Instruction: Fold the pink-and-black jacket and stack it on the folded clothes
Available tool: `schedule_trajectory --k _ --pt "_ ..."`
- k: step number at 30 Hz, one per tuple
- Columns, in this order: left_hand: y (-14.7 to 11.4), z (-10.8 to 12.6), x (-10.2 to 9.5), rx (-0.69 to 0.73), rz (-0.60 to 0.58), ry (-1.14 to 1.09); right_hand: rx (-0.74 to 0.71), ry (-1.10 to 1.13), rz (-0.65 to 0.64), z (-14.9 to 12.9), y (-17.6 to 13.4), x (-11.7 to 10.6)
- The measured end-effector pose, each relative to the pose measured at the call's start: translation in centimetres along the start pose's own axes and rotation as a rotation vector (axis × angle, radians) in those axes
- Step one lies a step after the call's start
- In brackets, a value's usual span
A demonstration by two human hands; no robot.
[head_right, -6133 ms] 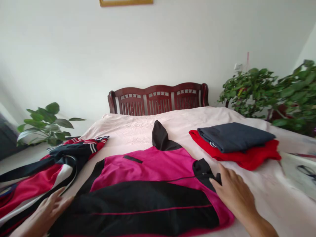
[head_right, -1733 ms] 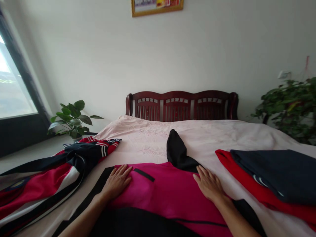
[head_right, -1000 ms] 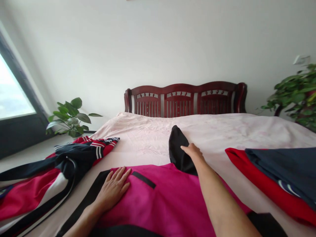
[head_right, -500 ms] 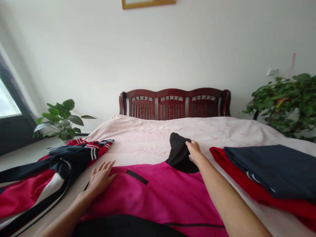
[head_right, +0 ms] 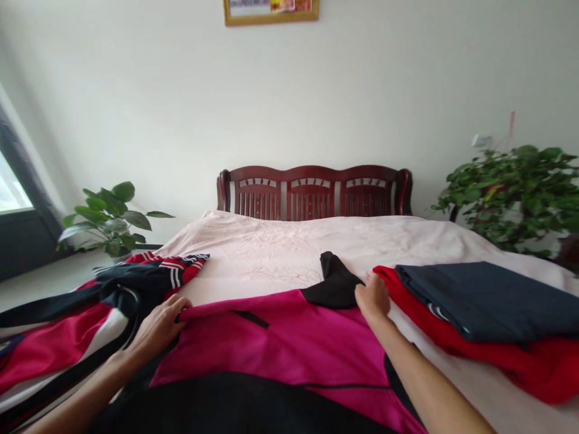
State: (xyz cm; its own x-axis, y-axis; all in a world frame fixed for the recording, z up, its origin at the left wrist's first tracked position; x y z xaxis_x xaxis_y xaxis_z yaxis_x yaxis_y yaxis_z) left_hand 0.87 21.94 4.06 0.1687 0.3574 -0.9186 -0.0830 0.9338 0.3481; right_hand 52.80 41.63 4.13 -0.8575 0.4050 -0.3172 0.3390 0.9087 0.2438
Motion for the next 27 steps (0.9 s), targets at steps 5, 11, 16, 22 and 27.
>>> schedule_trajectory --k 5,11,16,22,27 --pt "-0.1 1.0 -0.5 0.071 0.016 0.070 -0.758 -0.632 -0.485 -6.5 -5.2 8.7" --pt "-1.1 2.4 -0.9 0.157 -0.013 0.131 -0.860 -0.903 -0.701 -6.2 -6.6 13.7" --pt "-1.7 3.4 -1.1 0.264 -0.033 0.282 -0.963 -0.876 -0.606 -7.0 -8.4 10.9" --pt "-2.9 2.3 -0.2 0.366 -0.051 0.303 -1.324 -0.930 -0.498 -5.2 -15.3 6.6" --pt "-3.8 1.2 -0.8 0.378 -0.106 0.147 -1.257 -0.857 -0.549 -4.3 -17.6 4.4"
Point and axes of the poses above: each hand's wrist, its own y-axis towards the middle knuckle, its own x-axis out of the palm, z = x × y, the point moved 7 cm from there along y, towards the middle knuckle, and after that the axes turned 2 degrees about -y, right-handed, at the moved point
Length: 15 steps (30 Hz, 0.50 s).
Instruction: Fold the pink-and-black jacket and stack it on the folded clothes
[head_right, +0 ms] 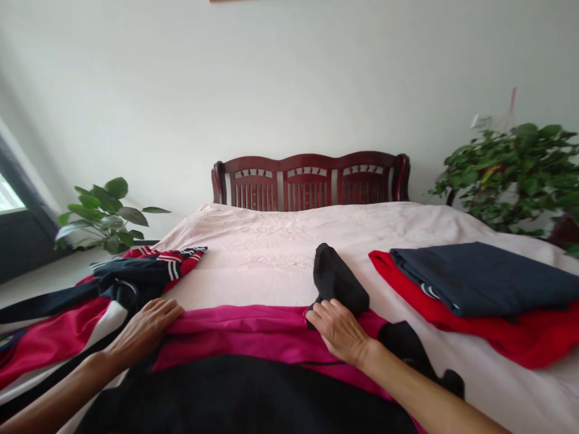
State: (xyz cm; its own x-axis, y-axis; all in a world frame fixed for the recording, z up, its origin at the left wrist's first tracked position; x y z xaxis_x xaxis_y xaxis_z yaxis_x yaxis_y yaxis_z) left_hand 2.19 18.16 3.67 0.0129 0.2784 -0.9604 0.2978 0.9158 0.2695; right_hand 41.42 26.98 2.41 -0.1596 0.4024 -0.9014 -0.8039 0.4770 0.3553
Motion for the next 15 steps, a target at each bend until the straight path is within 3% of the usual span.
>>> schedule_trajectory --k 2,6,10,15 --pt "-0.2 -0.2 -0.4 -0.019 -0.011 -0.025 0.068 0.016 -0.009 0.3 -0.3 -0.6" --pt "-0.7 -0.1 0.2 -0.017 -0.153 -0.095 0.055 0.104 -0.144 0.2 -1.2 -0.4" --pt "-0.9 -0.5 0.1 -0.098 -0.254 -0.080 0.193 0.192 -0.190 1.0 -2.0 -0.3" --pt "0.5 1.3 -1.9 -0.093 -0.225 -0.156 0.262 0.307 -0.194 1.0 0.0 -1.1"
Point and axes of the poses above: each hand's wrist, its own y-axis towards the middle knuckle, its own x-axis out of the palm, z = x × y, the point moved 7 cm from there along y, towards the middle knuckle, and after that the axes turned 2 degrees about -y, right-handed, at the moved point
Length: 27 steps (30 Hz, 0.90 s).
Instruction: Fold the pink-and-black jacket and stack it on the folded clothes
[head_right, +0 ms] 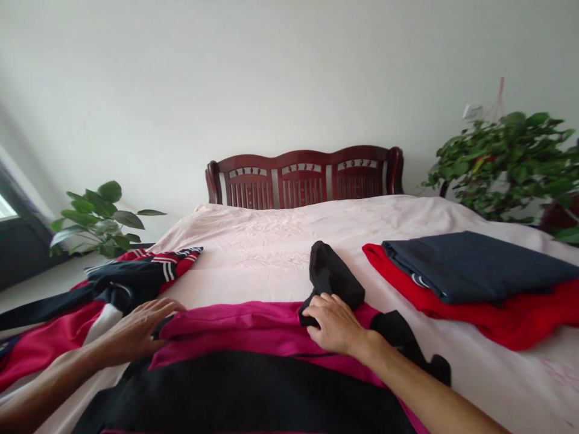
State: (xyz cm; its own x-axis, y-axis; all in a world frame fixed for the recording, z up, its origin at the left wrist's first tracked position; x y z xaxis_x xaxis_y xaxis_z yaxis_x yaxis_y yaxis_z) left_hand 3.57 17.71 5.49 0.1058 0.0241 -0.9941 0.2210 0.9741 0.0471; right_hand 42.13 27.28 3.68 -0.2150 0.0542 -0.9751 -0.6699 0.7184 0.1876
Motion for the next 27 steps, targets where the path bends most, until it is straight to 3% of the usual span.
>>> schedule_trajectory --k 4,7,10,16,20,24,27 --pt "-0.1 2.7 0.3 0.095 -0.055 -0.026 0.029 0.059 -0.170 -0.8 2.5 0.6" --pt "-0.9 3.2 0.9 0.113 -0.049 -0.009 0.093 0.009 -0.288 -0.3 4.0 1.3" --pt "-1.6 2.5 1.3 0.065 -0.027 -0.022 0.163 -0.049 -0.255 0.1 5.4 1.2" --pt "-1.0 2.8 1.9 0.115 0.045 -0.015 0.119 -0.141 -0.166 -1.2 7.2 2.1" --pt "-0.8 2.8 2.6 0.123 0.043 -0.049 0.170 -0.169 -0.128 0.4 7.7 2.9" --pt "-1.3 2.8 2.1 0.102 0.040 -0.060 0.199 -0.160 -0.094 1.5 7.7 2.7" --pt "-1.5 2.7 1.4 0.064 0.049 -0.076 0.157 -0.131 -0.055 0.4 7.4 1.7"
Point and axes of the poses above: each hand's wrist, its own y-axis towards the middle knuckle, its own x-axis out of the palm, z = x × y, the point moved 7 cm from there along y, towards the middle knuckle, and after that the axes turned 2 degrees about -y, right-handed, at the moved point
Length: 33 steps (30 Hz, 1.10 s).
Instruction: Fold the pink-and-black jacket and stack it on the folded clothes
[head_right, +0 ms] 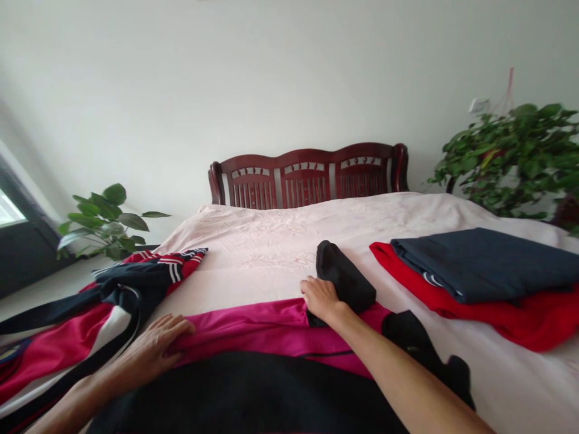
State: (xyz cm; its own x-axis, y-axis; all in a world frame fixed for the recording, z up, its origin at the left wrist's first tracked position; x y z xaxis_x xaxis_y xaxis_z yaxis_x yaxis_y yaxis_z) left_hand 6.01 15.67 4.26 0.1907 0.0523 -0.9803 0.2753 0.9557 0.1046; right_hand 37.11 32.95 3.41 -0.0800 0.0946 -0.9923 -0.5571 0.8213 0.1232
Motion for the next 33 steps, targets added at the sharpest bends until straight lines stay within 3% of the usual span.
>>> schedule_trajectory --k 4,7,11,15,18,22,24,27,30,33 --pt "0.4 0.6 -0.4 0.055 0.036 0.005 -0.290 0.120 0.029 -3.1 -2.0 -1.3" --pt "0.5 0.8 -0.2 0.043 0.037 0.011 -0.423 0.103 -0.016 -3.8 -3.7 -0.5" --pt "-0.4 1.0 0.2 0.025 0.003 -0.008 -0.355 0.114 0.008 -2.2 -5.1 0.3" --pt "-0.7 1.1 0.1 0.022 -0.144 -0.062 -0.278 0.147 -0.066 -1.1 -6.4 0.5" --pt "1.6 2.0 -1.0 -0.035 -0.207 -0.096 -0.240 0.171 -0.106 -1.0 -6.9 0.2" --pt "6.8 7.6 -1.9 0.143 -0.052 -0.165 -0.192 0.233 -0.132 -0.8 -6.4 -0.4" --pt "8.5 11.0 -0.1 0.267 -0.052 -0.208 -0.067 0.259 -0.138 0.3 -5.2 -0.8" --pt "9.2 14.6 4.8 0.407 -0.179 -0.247 0.173 0.238 -0.046 2.9 -2.8 -2.0" --pt "8.9 15.8 8.4 0.473 -0.240 -0.248 0.319 0.175 0.067 4.9 -0.2 -2.9" --pt "8.6 15.6 9.4 0.465 -0.259 -0.254 0.453 0.148 0.082 6.5 1.9 -1.9"
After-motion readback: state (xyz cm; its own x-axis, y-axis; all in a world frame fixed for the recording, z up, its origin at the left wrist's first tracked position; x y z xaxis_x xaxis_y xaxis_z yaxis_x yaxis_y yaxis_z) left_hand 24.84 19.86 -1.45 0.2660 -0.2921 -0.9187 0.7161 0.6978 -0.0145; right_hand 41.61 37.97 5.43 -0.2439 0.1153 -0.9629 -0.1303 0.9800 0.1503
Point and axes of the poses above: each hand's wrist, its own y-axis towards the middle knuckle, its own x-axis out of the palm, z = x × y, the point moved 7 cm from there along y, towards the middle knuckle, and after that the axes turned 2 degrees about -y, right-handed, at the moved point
